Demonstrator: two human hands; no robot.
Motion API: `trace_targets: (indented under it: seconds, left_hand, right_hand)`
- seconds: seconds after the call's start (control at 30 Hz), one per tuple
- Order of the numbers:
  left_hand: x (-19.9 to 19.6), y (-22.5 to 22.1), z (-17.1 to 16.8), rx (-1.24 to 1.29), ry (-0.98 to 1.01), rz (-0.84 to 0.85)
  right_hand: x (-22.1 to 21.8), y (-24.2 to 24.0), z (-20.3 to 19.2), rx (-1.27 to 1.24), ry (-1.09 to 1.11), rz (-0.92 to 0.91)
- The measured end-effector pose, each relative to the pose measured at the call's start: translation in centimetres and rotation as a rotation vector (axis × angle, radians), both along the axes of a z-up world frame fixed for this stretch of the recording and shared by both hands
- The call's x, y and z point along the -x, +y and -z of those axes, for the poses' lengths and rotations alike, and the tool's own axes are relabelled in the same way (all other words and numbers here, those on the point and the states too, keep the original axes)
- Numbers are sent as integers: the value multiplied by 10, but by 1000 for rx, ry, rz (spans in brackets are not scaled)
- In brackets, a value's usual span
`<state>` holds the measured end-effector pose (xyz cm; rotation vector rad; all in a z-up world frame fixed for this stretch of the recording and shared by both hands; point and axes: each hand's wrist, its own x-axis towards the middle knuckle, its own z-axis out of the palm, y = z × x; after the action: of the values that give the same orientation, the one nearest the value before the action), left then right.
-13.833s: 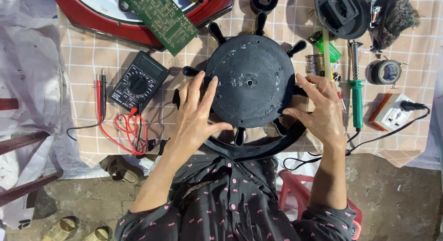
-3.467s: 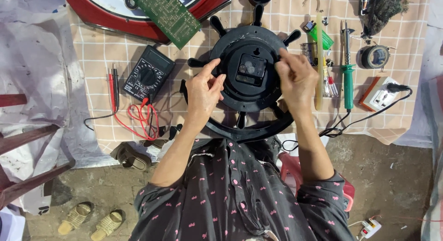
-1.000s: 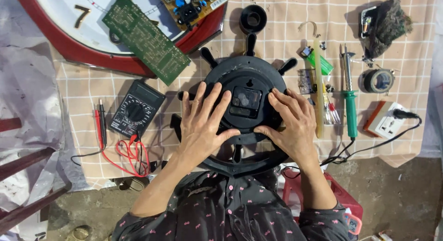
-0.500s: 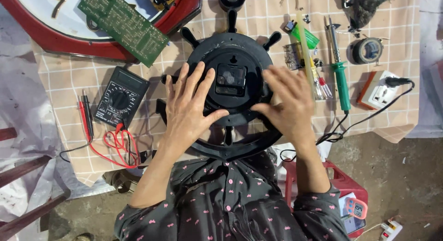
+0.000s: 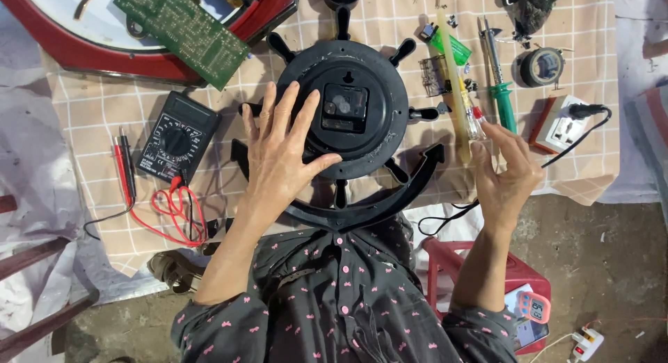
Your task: Assembling a decorative clock by fitting the central mechanism housing into a ship-wheel-style frame.
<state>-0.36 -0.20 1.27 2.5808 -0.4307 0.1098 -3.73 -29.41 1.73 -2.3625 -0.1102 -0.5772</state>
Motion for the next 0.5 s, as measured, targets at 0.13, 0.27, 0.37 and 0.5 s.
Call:
trace_targets:
  seconds: [0.13, 0.27, 0.37, 0.5]
  left_hand:
    - [-1, 2, -7, 16, -20, -1]
    - [-9, -7, -6, 63, -84, 67]
    - [-14, -22, 1, 60, -119, 151]
    - [-13, -33, 7, 0, -157, 206]
  right_hand:
    - [7, 0, 1, -7, 27, 17]
    - [9, 0, 6, 10, 17, 29]
    - [9, -2, 10, 29, 22, 28]
    - [10, -3, 12, 40, 34, 35]
